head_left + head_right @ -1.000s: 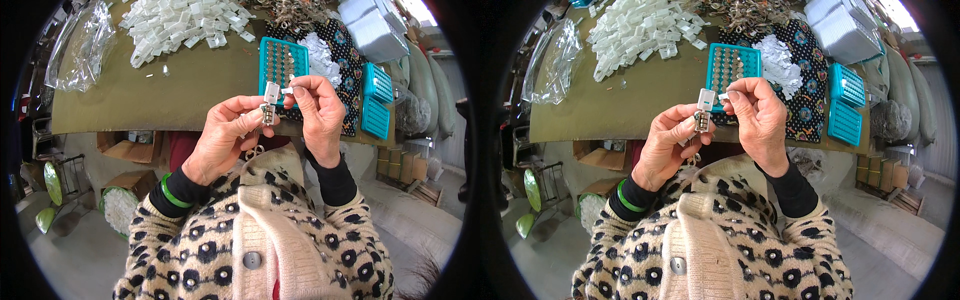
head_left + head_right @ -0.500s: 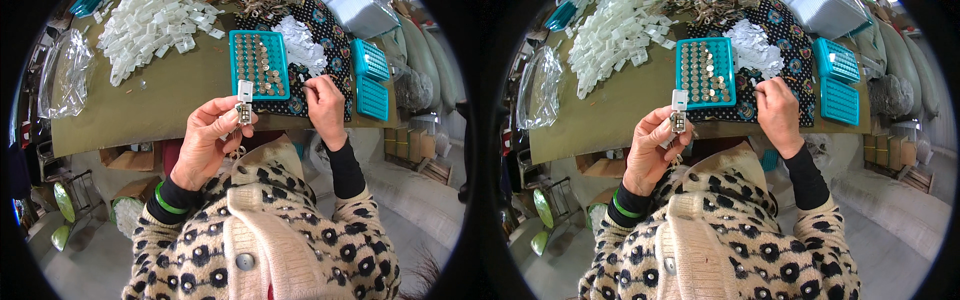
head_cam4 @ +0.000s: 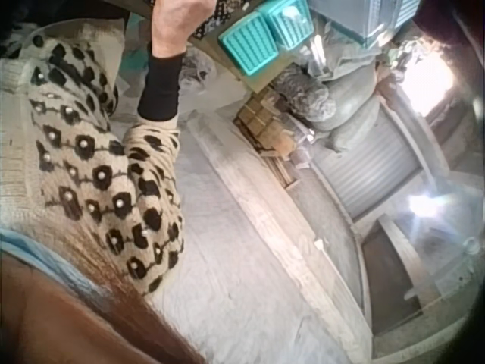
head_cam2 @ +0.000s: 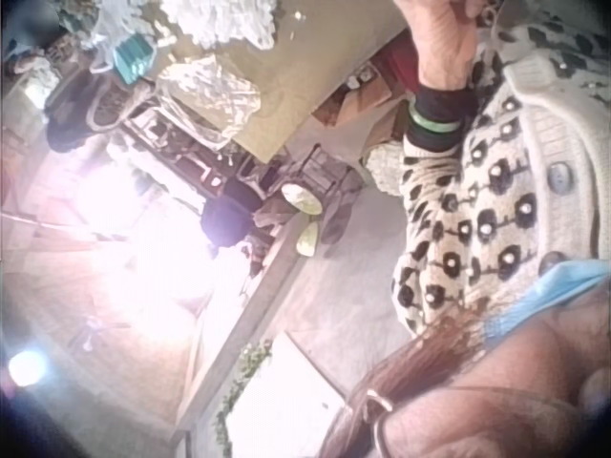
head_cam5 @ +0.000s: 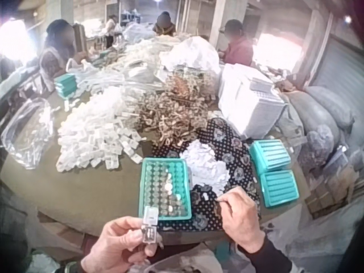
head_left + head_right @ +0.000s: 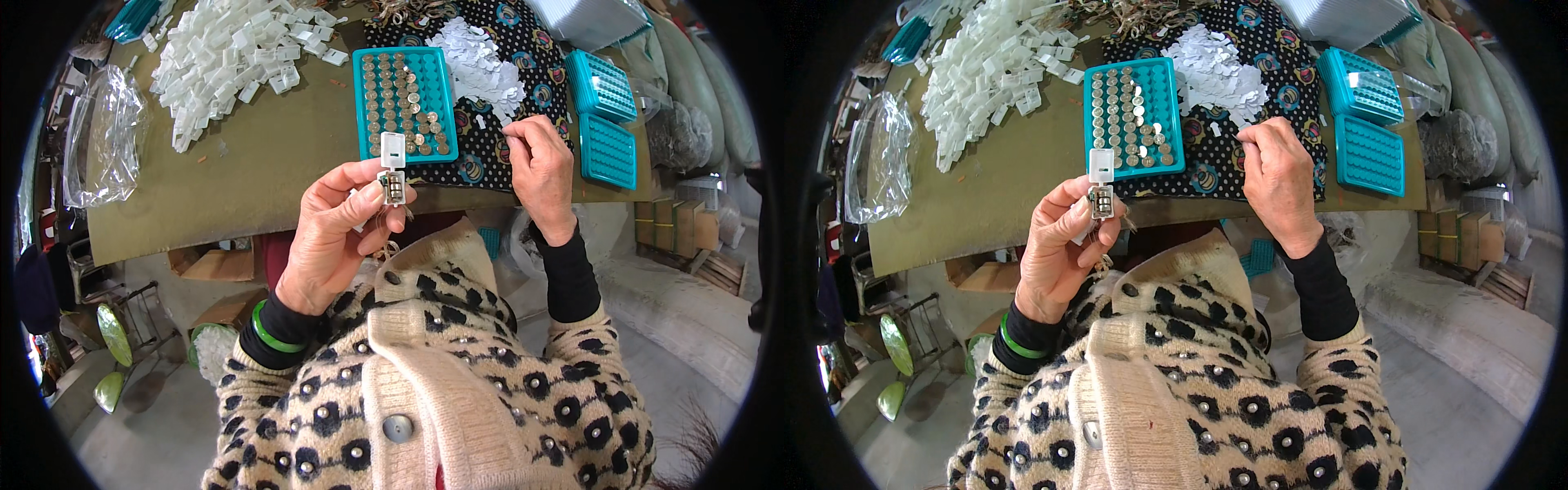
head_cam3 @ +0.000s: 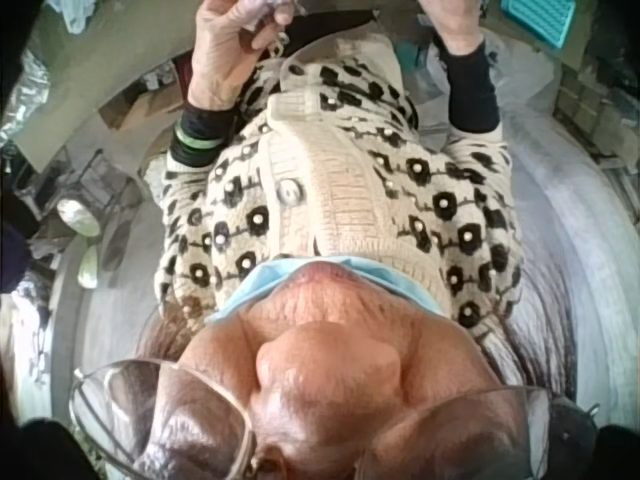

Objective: The person repeatedly picks small white plastic housings and metal pins from a table, inserts the pins into the housings, and places the assembled units back on the table. The person also handles a teal tray containing small metal parts.

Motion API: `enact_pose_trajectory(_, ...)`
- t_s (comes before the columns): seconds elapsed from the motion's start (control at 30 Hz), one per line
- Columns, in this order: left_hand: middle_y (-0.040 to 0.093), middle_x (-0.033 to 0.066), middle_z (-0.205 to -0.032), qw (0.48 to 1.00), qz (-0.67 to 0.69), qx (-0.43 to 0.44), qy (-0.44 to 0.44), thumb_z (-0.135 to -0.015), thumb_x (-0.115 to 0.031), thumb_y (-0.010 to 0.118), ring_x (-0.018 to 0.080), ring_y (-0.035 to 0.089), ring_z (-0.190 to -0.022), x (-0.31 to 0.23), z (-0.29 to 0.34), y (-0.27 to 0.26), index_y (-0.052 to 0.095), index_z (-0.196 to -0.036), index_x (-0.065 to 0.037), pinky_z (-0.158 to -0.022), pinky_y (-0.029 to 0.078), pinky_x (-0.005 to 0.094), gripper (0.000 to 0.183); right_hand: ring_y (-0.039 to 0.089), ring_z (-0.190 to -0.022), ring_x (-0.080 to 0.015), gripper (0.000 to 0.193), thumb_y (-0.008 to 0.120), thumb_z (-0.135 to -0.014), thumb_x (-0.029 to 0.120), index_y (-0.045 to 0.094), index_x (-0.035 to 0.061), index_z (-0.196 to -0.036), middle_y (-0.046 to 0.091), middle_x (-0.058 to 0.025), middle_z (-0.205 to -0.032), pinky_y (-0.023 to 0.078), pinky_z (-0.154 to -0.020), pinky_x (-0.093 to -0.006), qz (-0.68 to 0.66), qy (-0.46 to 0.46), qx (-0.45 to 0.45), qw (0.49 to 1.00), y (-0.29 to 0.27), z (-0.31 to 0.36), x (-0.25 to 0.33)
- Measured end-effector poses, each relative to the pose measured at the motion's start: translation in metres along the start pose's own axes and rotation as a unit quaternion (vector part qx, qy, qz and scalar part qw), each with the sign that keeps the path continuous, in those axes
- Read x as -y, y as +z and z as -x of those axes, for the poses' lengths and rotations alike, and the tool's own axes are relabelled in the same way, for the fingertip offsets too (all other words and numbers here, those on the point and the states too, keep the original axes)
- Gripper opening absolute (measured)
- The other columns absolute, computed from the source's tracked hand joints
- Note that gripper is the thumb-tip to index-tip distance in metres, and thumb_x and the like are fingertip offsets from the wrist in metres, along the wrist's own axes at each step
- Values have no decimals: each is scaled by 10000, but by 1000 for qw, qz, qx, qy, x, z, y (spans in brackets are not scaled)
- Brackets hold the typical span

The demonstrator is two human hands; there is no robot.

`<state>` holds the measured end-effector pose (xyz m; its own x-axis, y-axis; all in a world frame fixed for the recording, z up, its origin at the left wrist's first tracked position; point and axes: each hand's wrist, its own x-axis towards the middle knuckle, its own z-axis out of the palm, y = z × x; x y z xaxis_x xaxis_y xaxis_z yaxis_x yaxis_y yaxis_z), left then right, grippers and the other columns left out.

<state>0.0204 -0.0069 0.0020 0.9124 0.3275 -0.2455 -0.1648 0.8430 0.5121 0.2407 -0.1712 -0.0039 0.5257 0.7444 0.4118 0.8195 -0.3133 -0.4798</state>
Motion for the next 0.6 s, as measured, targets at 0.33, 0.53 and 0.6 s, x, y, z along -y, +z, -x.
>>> enact_pose_trajectory(0.33, 690, 193, -999, 1000, -13, -23, 6, -930, -106, 661, 158, 642, -724, 1, 3, 0, 631, -1179, -25, -406, 324, 167, 263, 614, -769, -276, 82, 616, -834, -49, 619, 15, -885, 569, -103, -856, 502, -662, -371, 82, -90, 22, 992, 2, 0, -2)
enact_pose_trajectory(0.53, 699, 177, -1011, 1000, 13, 7, 8, -946, -95, 646, 155, 679, -756, -2, 7, -6, 637, -1174, -35, -441, 347, 178, 236, 610, -747, -278, 109, 648, -804, -37, 578, 32, -851, 565, -86, -828, 495, -639, -372, 81, -85, 11, 993, 2, 2, -2)
enact_pose_trajectory(0.6, 699, 178, -1013, 1000, 16, 9, 13, -946, -97, 647, 154, 677, -756, -3, 7, -8, 637, -1175, -34, -441, 347, 180, 237, 608, -737, -283, 119, 649, -799, -38, 567, 33, -849, 566, -84, -817, 493, -632, -375, 81, -72, 18, 994, 2, 2, -2)
